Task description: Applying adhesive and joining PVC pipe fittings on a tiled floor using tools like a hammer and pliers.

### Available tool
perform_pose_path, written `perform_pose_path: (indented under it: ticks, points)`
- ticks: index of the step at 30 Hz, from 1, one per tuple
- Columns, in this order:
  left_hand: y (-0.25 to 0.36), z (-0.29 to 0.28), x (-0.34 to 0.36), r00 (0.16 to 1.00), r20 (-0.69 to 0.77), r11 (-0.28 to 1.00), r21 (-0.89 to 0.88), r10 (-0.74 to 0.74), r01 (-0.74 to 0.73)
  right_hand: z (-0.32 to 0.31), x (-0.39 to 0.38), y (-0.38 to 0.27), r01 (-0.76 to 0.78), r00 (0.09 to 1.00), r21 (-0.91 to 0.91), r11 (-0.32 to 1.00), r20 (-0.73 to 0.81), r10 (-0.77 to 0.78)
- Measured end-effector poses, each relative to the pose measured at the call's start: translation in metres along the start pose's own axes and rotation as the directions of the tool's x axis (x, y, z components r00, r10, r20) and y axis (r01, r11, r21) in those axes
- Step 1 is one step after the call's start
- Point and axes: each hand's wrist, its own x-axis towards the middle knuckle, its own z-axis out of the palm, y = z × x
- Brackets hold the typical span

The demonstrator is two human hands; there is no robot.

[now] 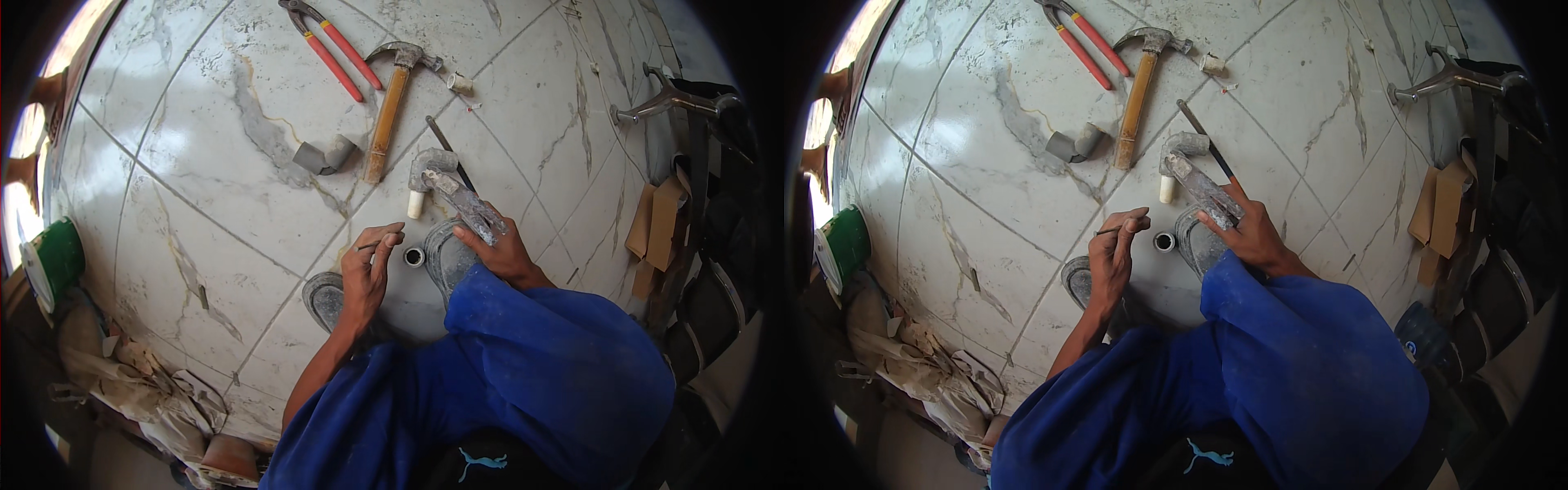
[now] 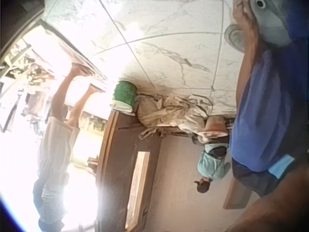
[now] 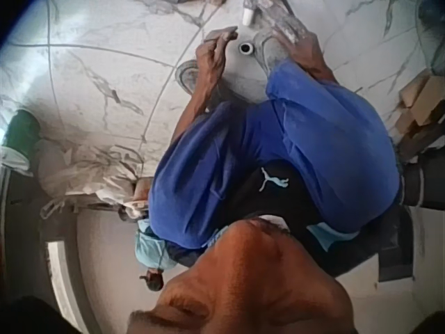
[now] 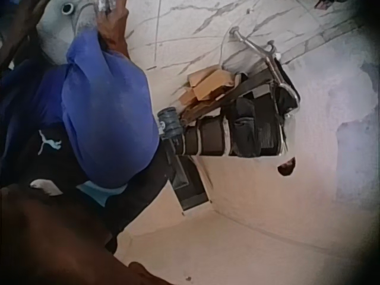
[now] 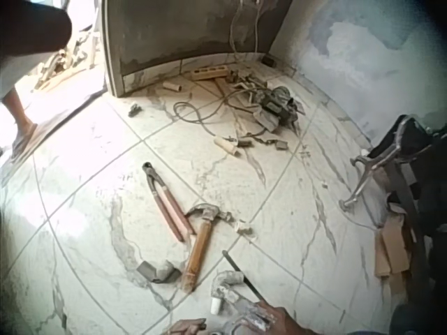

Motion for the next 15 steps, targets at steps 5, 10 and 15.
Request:
perform_pose_path:
  ticks: [5,10,15]
  points:
    - [-0.015,0.011,-0.006,0.994,-0.032,0.992,-0.071,-0.107,0.104,-0.001,-0.003,0.000,-0.009,1.000,0.007,1.000,-0.004,0.009]
    - [-0.018,0.013,-0.011,0.975,-0.028,0.957,-0.201,-0.219,0.209,-0.003,-0.002,-0.007,-0.122,0.991,0.055,0.991,0.056,0.119]
    - [-0.026,0.019,-0.021,0.989,-0.004,0.966,-0.217,-0.147,0.142,-0.006,-0.005,-0.007,0.004,1.000,-0.019,1.000,0.020,-0.003]
